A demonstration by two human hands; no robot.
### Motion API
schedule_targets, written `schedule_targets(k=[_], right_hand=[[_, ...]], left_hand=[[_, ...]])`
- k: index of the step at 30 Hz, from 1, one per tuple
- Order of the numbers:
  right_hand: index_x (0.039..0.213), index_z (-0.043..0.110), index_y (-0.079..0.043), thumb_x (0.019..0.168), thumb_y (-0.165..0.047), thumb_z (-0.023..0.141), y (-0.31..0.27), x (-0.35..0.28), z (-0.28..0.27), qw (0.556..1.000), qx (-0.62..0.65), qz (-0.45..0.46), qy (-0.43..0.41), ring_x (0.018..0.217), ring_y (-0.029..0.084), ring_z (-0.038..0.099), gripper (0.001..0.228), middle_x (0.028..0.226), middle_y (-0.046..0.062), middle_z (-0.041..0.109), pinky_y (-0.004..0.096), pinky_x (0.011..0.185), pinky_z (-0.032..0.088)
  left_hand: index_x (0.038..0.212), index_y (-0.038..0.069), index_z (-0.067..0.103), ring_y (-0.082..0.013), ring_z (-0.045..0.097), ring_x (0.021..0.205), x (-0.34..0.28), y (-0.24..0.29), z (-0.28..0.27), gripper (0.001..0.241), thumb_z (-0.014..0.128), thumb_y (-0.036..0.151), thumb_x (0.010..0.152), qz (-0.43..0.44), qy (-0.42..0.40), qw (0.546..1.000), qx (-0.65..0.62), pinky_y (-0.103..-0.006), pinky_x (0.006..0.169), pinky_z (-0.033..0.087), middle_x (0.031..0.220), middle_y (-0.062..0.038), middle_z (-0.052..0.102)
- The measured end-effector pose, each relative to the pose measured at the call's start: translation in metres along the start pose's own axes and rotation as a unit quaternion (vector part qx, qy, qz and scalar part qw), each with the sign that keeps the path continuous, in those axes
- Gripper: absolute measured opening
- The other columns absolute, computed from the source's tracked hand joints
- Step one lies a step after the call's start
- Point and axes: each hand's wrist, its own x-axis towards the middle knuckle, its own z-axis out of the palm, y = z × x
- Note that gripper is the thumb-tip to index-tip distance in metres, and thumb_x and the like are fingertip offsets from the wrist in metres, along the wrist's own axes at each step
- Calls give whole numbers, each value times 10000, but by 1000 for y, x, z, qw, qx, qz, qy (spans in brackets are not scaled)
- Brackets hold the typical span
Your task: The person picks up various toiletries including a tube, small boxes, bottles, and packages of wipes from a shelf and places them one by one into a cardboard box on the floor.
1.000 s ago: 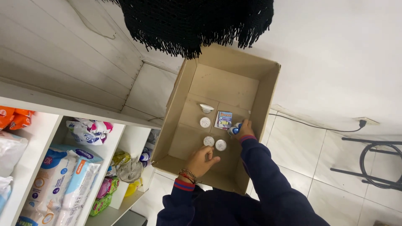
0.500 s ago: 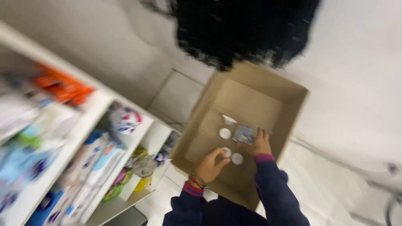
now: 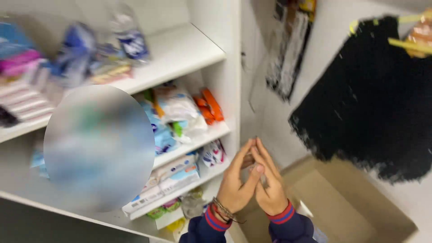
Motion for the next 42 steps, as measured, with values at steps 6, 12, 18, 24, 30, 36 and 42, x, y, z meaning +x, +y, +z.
schedule_targets(k=[6, 12, 18, 24, 30, 36, 42], right_hand=[[1888, 491, 87, 1293, -50, 578, -50, 96, 52, 991, -6, -126, -48, 1891, 443, 510, 616, 2000, 315, 500, 518, 1592, 415], [1703, 750, 58, 1281, -108, 660, -75, 214, 97, 986, 70, -149, -29, 1455, 453, 878, 462, 1537, 264, 915, 581, 1225, 695], [1447, 857, -108, 1187, -106, 796, -81, 316, 159, 985, 9, -161, -57, 1561, 541, 777, 267, 1768, 232, 726, 569, 1186, 728], [1568, 661, -24, 1112, -85, 938, -70, 378, 216, 996, 42, -84, 8, 1622, 670, 655, 537, 1849, 337, 545, 759, 1281, 649], [1920, 352, 33, 1070, -86, 906, -49, 398, 237, 999, 18, 41, -27, 1687, 721, 557, 1021, 1908, 470, 437, 751, 1386, 577], [1957, 289, 41, 1118, -181, 954, -45, 407, 238, 994, -5, 79, -80, 1624, 687, 655, 1093, 1864, 472, 536, 742, 1340, 622], [1951, 356, -70, 1060, -242, 995, -48, 414, 222, 987, -57, 102, -110, 1523, 553, 801, 1110, 1738, 354, 733, 627, 1279, 712]], left_hand=[[1687, -19, 750, -389, 800, 1567, 56, 62, -97, 452, 637, 237, 1332, 169, 102, 969, 149, -483, 1338, 644, 1673, -242, 805], [1856, -71, 586, -488, 904, 1219, 103, 86, -180, 627, 737, 139, 1284, 203, 183, 942, 193, -567, 1049, 765, 1346, -303, 874], [1528, 51, 918, -580, 770, 1529, 181, 90, -264, 458, 878, 355, 1187, 178, 208, 908, 317, -666, 1265, 645, 1679, -269, 772], [1788, 129, 677, -554, 692, 1655, 303, 77, -322, 846, 916, 598, 1126, 87, 236, 907, 337, -687, 1404, 564, 1756, -240, 664], [2028, 198, 316, -595, 425, 1868, 382, 82, -332, 1202, 744, 866, 1125, -76, 189, 920, 335, -737, 1501, 416, 2033, -352, 349], [1861, 456, 675, -567, 367, 1888, 555, -70, -401, 902, 249, 939, 1229, -159, 131, 896, 392, -652, 1537, 299, 2066, -267, 326], [1420, 196, 980, -438, 784, 1571, 475, 12, -381, 773, 392, 608, 1132, -113, 91, 925, 350, -631, 1354, 568, 1464, -171, 933]])
